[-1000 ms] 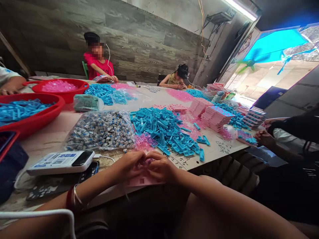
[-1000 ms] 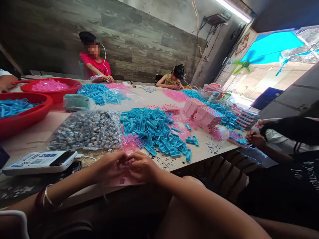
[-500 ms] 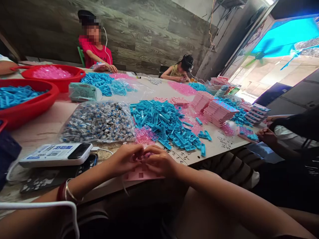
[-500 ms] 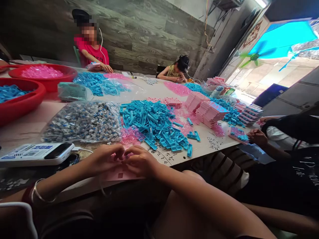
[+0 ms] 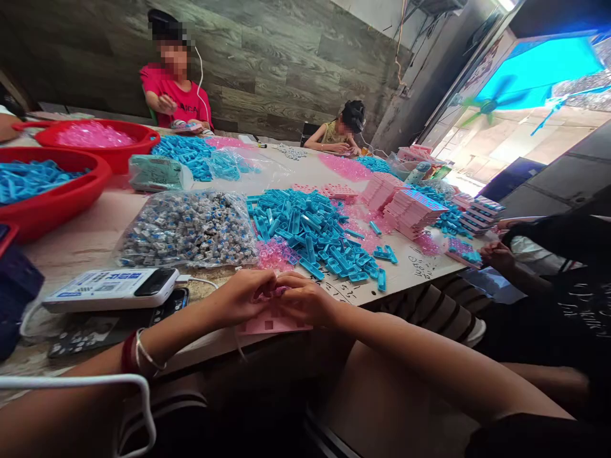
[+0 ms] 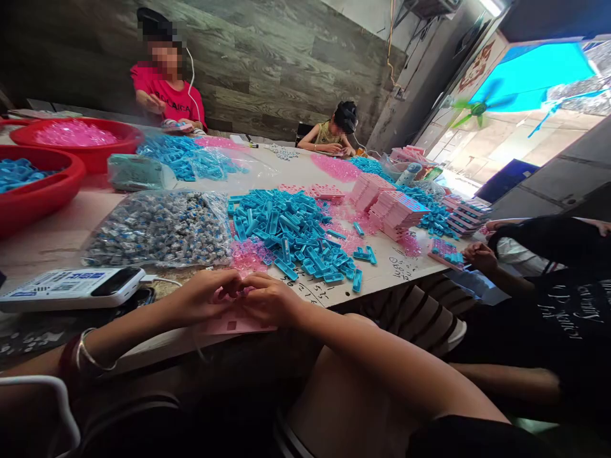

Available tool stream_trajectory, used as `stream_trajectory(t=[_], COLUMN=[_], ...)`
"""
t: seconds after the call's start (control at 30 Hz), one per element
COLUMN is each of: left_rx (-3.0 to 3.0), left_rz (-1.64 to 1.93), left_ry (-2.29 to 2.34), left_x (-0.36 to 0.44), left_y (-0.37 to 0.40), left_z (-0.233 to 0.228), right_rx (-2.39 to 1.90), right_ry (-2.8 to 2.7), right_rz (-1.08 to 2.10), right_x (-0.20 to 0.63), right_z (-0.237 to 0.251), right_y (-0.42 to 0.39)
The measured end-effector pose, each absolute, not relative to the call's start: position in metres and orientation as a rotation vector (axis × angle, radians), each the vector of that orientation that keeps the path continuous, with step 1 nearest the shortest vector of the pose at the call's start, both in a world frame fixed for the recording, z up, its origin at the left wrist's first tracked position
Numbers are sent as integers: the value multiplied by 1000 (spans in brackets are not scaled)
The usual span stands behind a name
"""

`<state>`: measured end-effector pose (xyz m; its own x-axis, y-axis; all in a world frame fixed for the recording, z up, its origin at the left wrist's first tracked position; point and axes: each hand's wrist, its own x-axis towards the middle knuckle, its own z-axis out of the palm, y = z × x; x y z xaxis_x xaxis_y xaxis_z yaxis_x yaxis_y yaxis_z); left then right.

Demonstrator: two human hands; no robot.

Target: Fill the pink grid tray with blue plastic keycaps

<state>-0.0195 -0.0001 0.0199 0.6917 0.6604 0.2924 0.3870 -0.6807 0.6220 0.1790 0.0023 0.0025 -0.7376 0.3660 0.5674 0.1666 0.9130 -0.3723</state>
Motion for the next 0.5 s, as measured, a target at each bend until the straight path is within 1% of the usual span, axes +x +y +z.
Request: stream_trajectory(t=[0.27, 0.4, 0.5], left_rx=[2367, 2386, 2479], left_rz=[689, 673, 737], left_ry=[783, 810, 860], left_x=[-19, -20, -20], left_y=[1, 3, 1], left_z=[22, 23, 21], right_rx=[-396, -381, -403], right_ry=[-2447, -2440, -2420], right_rz=[241, 283, 264], right_x=[181, 181, 177], right_z=[-6, -6, -4], right_y=[8, 10, 8])
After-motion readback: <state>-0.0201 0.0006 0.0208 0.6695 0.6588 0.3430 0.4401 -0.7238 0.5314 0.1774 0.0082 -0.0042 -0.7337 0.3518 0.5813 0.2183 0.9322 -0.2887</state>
